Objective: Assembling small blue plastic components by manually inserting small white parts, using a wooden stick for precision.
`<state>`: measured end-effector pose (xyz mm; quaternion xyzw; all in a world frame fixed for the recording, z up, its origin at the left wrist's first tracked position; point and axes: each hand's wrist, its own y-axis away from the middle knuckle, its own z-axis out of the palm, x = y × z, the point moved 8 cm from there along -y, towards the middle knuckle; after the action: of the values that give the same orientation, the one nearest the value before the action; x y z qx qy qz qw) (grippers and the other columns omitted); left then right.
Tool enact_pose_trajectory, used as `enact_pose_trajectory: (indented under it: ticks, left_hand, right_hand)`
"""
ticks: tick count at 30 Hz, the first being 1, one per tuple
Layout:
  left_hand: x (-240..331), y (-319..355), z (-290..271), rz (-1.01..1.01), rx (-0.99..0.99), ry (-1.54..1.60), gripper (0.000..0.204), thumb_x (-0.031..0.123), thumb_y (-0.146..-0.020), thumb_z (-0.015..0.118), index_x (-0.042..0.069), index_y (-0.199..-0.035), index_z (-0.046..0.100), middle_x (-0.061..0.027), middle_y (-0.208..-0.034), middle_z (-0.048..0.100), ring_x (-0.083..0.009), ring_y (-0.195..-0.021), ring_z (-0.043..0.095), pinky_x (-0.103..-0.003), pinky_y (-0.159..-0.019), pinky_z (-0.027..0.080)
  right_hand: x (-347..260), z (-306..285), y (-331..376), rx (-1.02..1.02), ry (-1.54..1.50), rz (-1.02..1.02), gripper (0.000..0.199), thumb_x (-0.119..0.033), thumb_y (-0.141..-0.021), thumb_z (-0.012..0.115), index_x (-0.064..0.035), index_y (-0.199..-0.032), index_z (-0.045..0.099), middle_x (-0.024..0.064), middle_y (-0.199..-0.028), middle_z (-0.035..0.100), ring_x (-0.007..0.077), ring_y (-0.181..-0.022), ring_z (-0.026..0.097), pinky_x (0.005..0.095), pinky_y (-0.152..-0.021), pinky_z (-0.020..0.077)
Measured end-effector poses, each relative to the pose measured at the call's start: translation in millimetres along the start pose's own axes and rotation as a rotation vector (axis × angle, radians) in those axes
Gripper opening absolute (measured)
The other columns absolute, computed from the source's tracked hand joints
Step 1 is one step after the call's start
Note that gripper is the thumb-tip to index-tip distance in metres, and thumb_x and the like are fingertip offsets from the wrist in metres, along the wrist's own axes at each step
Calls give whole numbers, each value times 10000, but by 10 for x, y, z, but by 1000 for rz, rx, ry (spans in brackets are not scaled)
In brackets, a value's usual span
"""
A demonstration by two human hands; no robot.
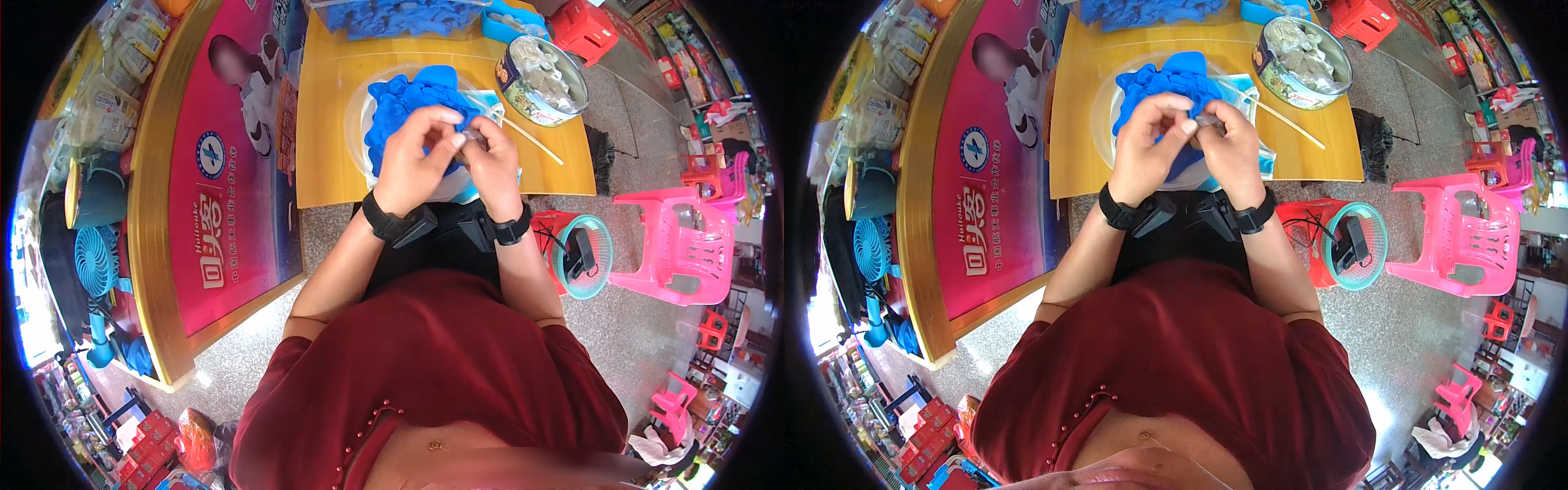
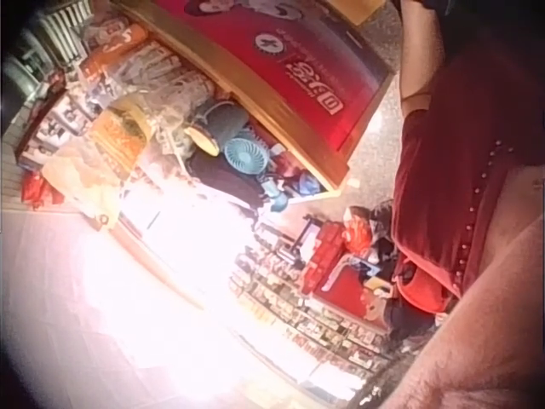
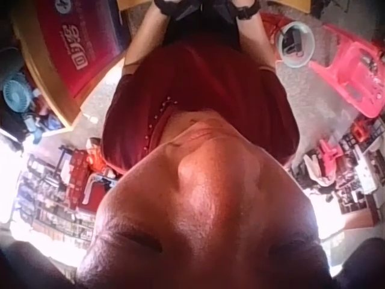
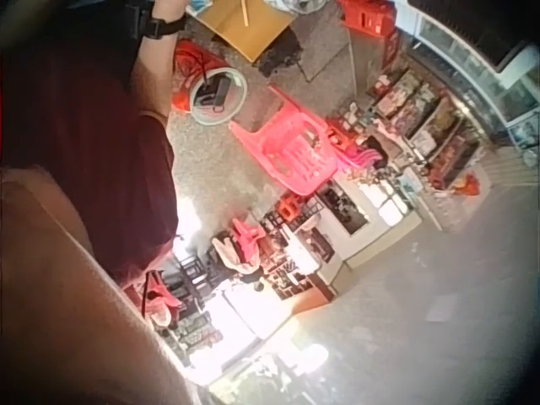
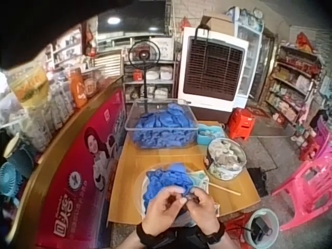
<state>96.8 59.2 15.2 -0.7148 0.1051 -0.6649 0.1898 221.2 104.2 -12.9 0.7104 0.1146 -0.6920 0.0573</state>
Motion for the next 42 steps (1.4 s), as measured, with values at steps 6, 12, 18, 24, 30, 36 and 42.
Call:
enact_pose_trajectory:
  ticks: [6, 12, 18, 24, 30, 36, 42]
  left_hand:
    - [-81, -3, -213, -58, 318, -70, 214, 198, -917, 642, 25, -1033, 592, -44, -827, 590, -131, -742, 555, -275, -672, 475]
    - [-180, 63, -149, -206, 314, 67, 325, 243, -984, 552, 10, -757, 553, -6, -655, 489, -69, -640, 408, -267, -563, 405]
    - [-445, 36, -166, -349, 225, 195, 346, 280, -995, 536, 18, -769, 544, 36, -680, 487, -47, -656, 398, -246, -559, 392]
    - [-401, 28, -94, -370, 209, 323, 309, 311, -995, 535, 48, -838, 585, 55, -717, 522, -41, -651, 435, -222, -551, 387]
    - [-371, 64, 50, -467, 194, 547, 330, 340, -1013, 474, 72, -849, 578, 3, -689, 562, -71, -480, 471, -219, -410, 359]
    - [-426, 119, 163, -494, 217, 607, 343, 368, -1024, 422, 80, -929, 580, -23, -681, 570, -91, -432, 457, -217, -336, 313]
    - [-326, 90, 125, -443, 229, 594, 388, 398, -1032, 374, 78, -942, 574, -21, -679, 560, -78, -422, 435, -205, -334, 295]
  right_hand:
    - [-169, 77, 52, -10, 76, -84, 115, -3, -852, 602, 24, -962, 619, 23, -764, 609, 66, -657, 573, 225, -567, 461]
    - [-243, 69, 104, 84, 81, -92, 83, -25, -843, 638, 26, -909, 638, -13, -687, 592, 39, -639, 550, 208, -537, 433]
    - [-165, 29, 81, 64, -84, 62, 104, -37, -845, 653, 0, -942, 654, -19, -748, 610, 44, -655, 560, 203, -542, 442]
    - [-315, 111, 70, -80, -246, -49, 304, 19, -840, 647, -17, -1134, 581, 39, -957, 628, 115, -807, 617, 240, -698, 508]
    - [-388, 149, 145, -278, -274, 81, 281, 88, -810, 639, -17, -1060, 567, 60, -1066, 589, 143, -985, 583, 283, -851, 499]
    - [-381, 2, 131, -122, -304, -136, 337, 82, -807, 663, -20, -1105, 544, 73, -1142, 566, 156, -1034, 571, 306, -891, 493]
    - [-454, 63, 137, -175, -267, -153, 414, 23, -832, 683, -7, -1213, 526, 84, -1160, 569, 157, -1029, 583, 286, -864, 507]
